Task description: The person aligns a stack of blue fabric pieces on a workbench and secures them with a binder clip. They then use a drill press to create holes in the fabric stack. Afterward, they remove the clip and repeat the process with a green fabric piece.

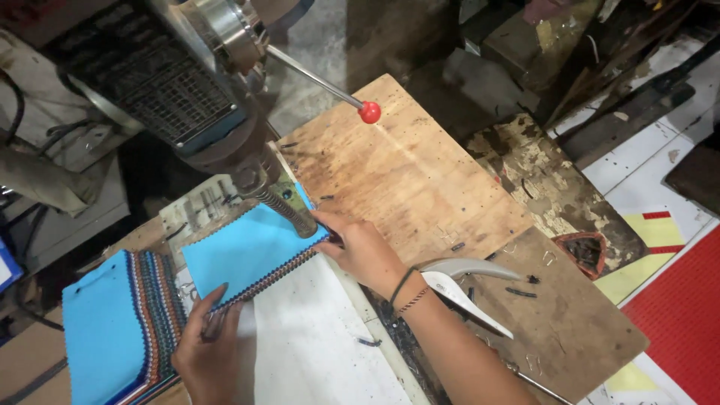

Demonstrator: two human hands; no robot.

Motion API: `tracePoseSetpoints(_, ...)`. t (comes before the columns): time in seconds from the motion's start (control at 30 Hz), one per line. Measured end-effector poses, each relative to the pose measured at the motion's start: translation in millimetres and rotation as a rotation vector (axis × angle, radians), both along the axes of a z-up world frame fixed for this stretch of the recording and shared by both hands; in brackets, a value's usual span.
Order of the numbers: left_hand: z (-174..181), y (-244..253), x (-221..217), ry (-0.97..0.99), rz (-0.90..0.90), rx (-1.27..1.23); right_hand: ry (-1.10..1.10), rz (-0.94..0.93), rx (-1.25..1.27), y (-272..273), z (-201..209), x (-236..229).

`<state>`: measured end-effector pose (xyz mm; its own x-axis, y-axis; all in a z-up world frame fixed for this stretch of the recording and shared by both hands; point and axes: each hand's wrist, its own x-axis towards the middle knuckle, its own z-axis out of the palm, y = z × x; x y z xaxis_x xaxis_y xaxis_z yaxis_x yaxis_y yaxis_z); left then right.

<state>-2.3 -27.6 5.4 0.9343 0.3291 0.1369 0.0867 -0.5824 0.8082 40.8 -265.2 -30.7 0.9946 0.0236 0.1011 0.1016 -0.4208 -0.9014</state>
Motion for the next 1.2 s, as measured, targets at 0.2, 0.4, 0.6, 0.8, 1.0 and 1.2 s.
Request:
tracePoseSetpoints(0.2,2,-4,5,-0.016,0.120,-0.060,-0.176,-0.016,-0.079,2,-25,9)
tracePoseSetpoints(0.4,36,-7,8,0.290,0.149,-0.088,-0.146,0.007,-0.059,4,-11,5)
tracePoseSetpoints(0.6,24,10,11,0.319,0.098,-0.140,-0.006,-0.032,-0.139,6,-15,6)
tracePoseSetpoints(0.8,-27,39,12,0.035,-0.073,-0.127,0.021,-0.056,-0.161,8,-11,6)
tracePoseSetpoints(1.0,-7,38,12,0.165,-0.075,-0.138,0.026,-0.056,-0.190,10,-2,4)
tracePoseSetpoints(1.2,-56,35,-5,-0.057,-0.001,0.187,0.060,-0.063,-0.168,10,-4,5)
